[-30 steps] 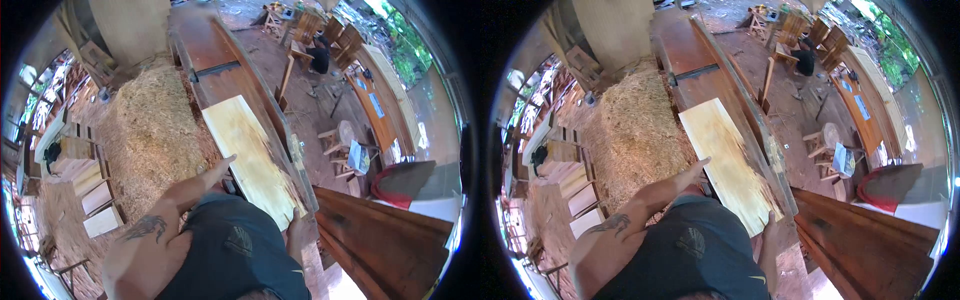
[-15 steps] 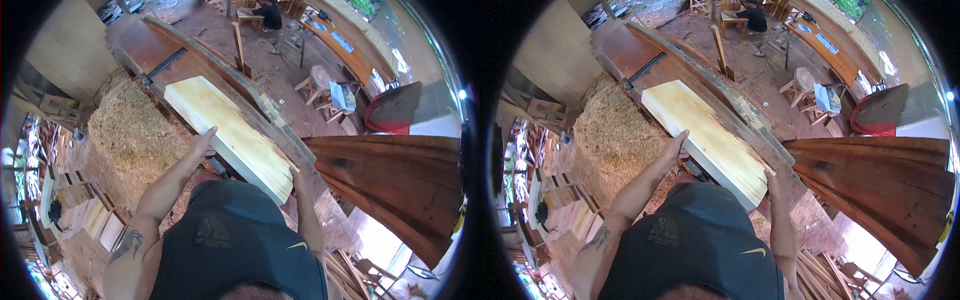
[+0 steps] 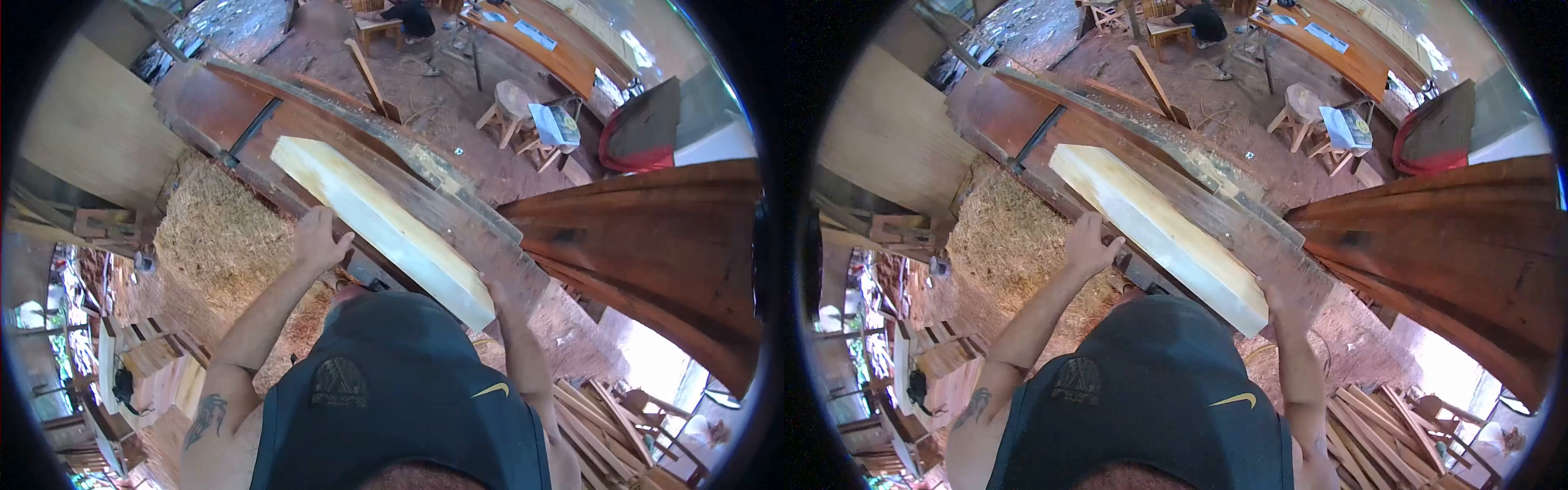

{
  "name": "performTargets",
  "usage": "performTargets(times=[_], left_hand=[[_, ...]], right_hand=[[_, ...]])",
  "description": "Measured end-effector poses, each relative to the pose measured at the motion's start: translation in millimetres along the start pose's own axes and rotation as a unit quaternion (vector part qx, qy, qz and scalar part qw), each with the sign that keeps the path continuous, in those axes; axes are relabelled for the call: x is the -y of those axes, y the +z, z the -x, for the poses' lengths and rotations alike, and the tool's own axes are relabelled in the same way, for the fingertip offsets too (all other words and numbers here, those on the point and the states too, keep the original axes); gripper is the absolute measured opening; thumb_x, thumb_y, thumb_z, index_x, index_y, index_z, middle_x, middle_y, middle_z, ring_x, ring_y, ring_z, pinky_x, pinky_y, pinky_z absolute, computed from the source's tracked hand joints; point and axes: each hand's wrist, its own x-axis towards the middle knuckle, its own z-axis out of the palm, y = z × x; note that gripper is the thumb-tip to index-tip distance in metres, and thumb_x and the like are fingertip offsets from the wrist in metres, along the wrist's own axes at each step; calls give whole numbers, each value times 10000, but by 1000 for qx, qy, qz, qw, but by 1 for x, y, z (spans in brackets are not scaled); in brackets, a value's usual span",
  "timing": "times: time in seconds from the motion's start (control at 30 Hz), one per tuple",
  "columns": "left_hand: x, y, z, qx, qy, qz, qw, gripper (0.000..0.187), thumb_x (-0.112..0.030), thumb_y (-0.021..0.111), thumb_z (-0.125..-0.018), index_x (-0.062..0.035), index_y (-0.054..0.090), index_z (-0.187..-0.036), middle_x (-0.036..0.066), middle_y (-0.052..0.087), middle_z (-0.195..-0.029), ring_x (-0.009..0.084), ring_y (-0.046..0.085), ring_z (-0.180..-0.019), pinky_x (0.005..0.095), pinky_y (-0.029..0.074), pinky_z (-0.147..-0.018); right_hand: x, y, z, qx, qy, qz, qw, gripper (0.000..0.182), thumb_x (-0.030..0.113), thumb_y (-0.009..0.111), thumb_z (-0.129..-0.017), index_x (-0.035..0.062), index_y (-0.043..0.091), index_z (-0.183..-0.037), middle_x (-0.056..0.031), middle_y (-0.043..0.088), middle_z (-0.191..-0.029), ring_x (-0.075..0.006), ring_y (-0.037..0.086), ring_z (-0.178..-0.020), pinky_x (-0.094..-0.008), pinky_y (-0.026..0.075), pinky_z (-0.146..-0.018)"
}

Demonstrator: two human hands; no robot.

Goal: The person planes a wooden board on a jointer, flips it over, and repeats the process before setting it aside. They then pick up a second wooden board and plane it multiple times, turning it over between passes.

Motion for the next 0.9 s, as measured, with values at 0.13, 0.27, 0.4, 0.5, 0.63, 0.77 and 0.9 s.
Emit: performTargets(times=[0.13, 0.27, 0.4, 0.5, 0.63, 0.77, 0.9], left_hand=[[-20, -8, -13, -63, 260, -139, 954, 783, -331, 850, -825, -62, 497, -1470, 241, 468, -1527, 461, 399, -1479, 614, 293, -1251], [-45, 1, -41, 27, 371, -184, 910, 837, -230, 867, -761, -92, 487, -1494, 229, 471, -1493, 467, 382, -1483, 654, 220, -1278], [-43, 26, -67, 134, 382, -210, 890, 719, -131, 856, -708, -112, 547, -1357, 181, 562, -1342, 404, 505, -1357, 618, 304, -1237], [-32, 31, -66, 168, 393, -174, 887, 623, -104, 841, -687, -116, 566, -1246, 141, 595, -1223, 365, 567, -1229, 568, 395, -1148], [-15, 39, -49, 133, 422, -153, 884, 614, -99, 834, -659, -114, 570, -1213, 133, 595, -1187, 352, 578, -1179, 524, 448, -1056], [-14, 39, -42, 118, 421, -159, 885, 657, -102, 836, -659, -100, 573, -1261, 143, 597, -1227, 349, 569, -1238, 536, 437, -1096], [-11, 37, -46, 89, 434, -142, 885, 746, -132, 852, -649, -71, 567, -1335, 168, 609, -1319, 358, 566, -1311, 533, 436, -1129]], right_hand=[[8, 7, 5, 4, 12, 3, 1000, 567, 485, 538, -1084, -5, 655, -1344, -225, 751, -1165, -283, 763, -929, -461, 618, -806], [12, -4, -1, -18, 17, 82, 996, 559, 498, 548, -1077, 5, 674, -1309, -212, 755, -1163, -279, 764, -934, -453, 618, -803], [4, 2, 9, -76, 41, 35, 996, 540, 508, 562, -1080, 11, 714, -1227, -166, 778, -1064, -234, 737, -789, -424, 597, -725], [-9, 2, 28, -104, -81, 20, 991, 524, 518, 569, -1069, 33, 730, -1188, -165, 778, -1022, -238, 719, -745, -432, 583, -672], [-30, -40, 37, 110, 4, -131, 985, 372, 463, 593, -1050, 107, 697, -1080, -43, 742, -863, -181, 692, -654, -323, 575, -603], [-47, -28, 31, 120, -28, -216, 969, 360, 434, 626, -1029, 101, 652, -1163, -50, 734, -860, -191, 703, -680, -318, 590, -626], [-30, 35, 47, -76, -102, -153, 980, 474, 386, 694, -971, 39, 630, -1287, -119, 749, -1014, -250, 745, -866, -358, 623, -788]])
